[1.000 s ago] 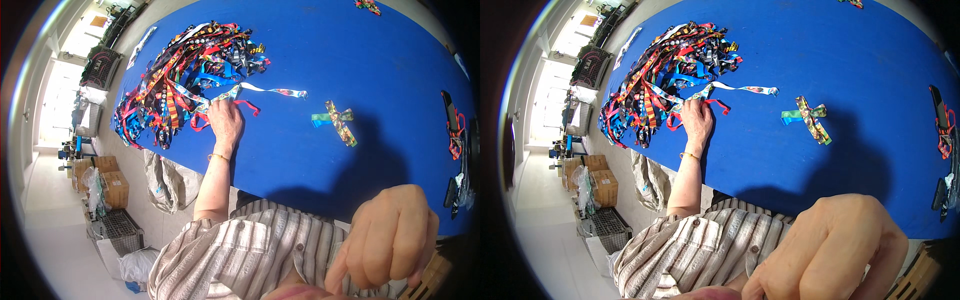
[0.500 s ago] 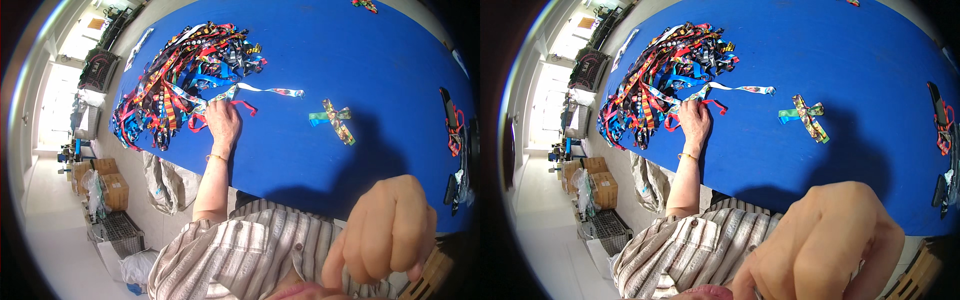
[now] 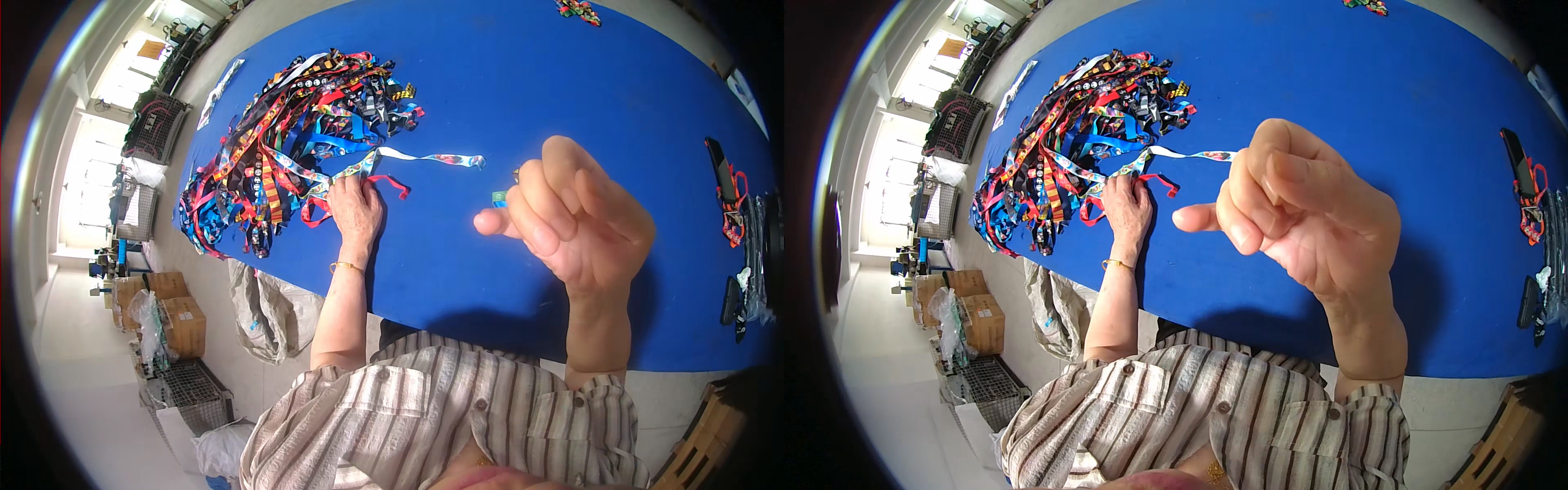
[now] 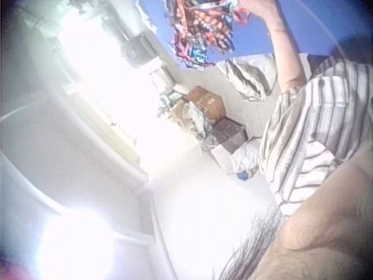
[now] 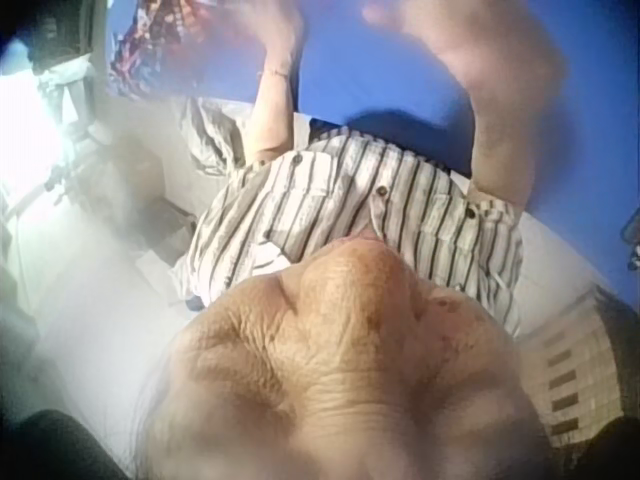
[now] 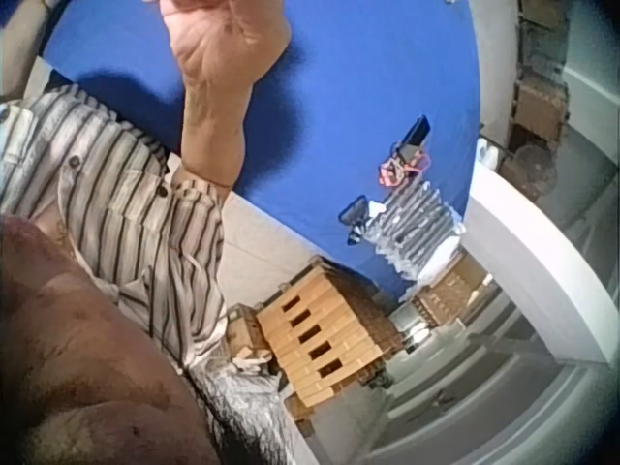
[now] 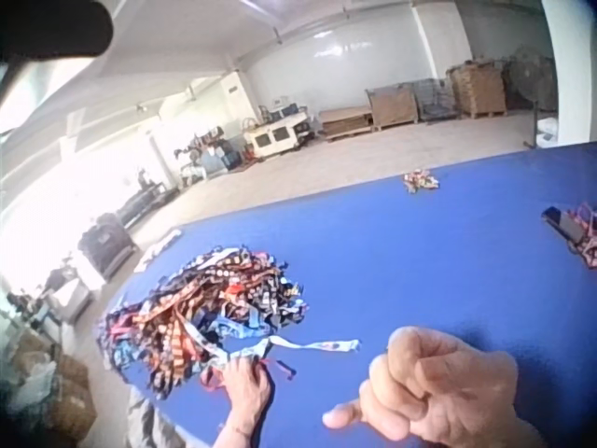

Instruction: Attaching metal clips and rings to fabric lanyards.

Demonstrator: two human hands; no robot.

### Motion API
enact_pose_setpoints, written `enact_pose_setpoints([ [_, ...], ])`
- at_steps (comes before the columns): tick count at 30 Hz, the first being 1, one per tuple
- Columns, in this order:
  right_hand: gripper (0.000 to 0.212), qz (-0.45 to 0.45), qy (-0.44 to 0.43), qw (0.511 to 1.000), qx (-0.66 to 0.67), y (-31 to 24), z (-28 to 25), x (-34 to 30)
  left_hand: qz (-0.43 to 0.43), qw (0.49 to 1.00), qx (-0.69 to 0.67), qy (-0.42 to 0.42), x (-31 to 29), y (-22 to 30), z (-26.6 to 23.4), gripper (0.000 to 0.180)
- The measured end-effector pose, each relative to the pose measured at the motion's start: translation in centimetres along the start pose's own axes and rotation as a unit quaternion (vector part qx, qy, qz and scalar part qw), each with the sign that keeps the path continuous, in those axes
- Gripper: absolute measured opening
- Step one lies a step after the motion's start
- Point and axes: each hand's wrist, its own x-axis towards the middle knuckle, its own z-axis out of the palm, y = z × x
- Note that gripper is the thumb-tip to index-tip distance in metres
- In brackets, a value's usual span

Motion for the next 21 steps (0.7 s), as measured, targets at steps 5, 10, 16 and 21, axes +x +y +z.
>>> enact_pose_setpoints([
  [5, 0.022, 0.015, -0.035, 0.998, 0.057, 0.1, 0.6, 0.0, -0.008, 1.000, 0.000, 0.000, 0.0, -0.1, -0.3, 0.018],
  [10, 0.018, 0.039, -0.088, 0.985, 0.144, -0.6, 3.4, -1.7, -0.004, 1.000, -0.004, -0.007, 0.2, 0.4, 0.3, 0.016],
  [16, 0.012, 0.088, -0.270, 0.936, 0.210, -1.1, 4.1, -1.1, -0.005, 1.000, 0.003, 0.006, -0.4, -0.4, -0.4, 0.017],
  [21, 0.012, 0.157, -0.332, 0.905, 0.213, -1.1, 4.8, -0.8, -0.010, 1.000, -0.008, -0.002, 0.0, 0.0, -0.2, 0.018],
])
